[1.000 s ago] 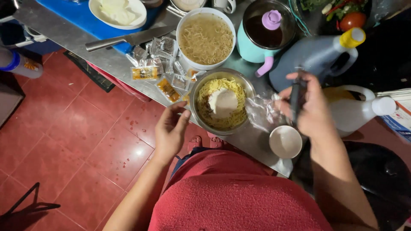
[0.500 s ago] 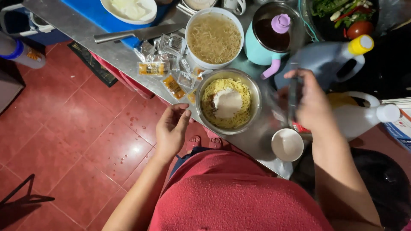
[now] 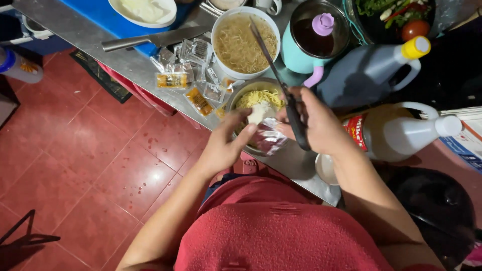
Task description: The person uses scissors to open multiple seasoning packets and adds the contents to a bowl of noodles.
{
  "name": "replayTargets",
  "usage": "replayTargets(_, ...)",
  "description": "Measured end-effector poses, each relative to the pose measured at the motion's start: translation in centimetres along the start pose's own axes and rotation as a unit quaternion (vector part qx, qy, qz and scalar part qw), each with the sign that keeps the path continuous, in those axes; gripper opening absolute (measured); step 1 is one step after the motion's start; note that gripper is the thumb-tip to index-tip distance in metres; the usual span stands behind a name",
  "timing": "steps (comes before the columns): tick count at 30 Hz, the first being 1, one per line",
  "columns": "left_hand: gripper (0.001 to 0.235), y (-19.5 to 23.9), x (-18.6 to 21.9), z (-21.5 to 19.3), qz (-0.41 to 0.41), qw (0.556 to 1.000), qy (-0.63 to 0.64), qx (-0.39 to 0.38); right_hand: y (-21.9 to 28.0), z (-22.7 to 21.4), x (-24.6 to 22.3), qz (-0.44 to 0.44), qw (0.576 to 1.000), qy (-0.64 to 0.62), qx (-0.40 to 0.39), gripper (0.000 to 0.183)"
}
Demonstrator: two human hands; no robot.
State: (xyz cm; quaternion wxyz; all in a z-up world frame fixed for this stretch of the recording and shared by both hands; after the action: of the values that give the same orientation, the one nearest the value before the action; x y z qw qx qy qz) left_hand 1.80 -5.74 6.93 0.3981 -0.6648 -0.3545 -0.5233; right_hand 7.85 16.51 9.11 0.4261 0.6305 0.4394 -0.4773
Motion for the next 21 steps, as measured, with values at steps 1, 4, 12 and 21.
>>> replayTargets(1, 0.046, -0.1, 0.4, 0.3, 0.000, 1.000, 0.000, -0.001, -0.2, 0.3, 0.2, 0.000, 1.000, 0.000, 0.001, 0.082)
replayTargets(4, 0.025, -0.5, 0.2, 1.2, -0.083, 0.988, 0.123, -0.030, -0.6, 0.7, 0.6, -0.019, 1.000, -0.008, -0.007, 0.076)
replayTargets(12, 0.016, -0.9, -0.1, 1.8, 0.047, 0.998, 0.039, 0.034, -0.4, 1.8, -0.5, -0.008, 0.993, 0.113, 0.037, 0.080)
replayTargets(21, 0.010, -0.4, -0.1, 1.9, 0.145, 0.982, 0.000, 0.117, -0.6, 2.3, -1.7, 0.020, 0.975, 0.206, 0.083, 0.066)
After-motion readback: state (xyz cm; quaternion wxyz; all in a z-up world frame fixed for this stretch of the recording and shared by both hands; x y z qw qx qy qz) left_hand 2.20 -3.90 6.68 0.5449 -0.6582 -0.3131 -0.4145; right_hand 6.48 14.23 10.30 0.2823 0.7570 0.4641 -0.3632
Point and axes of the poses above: each hand's wrist, its own y-axis away from the middle knuckle, its own z-axis out of the palm, x = y × z, the point moved 3 cm from there along -y, towards the middle knuckle, and after that the axes turned 10 degrees about x, right-handed, at the moved point
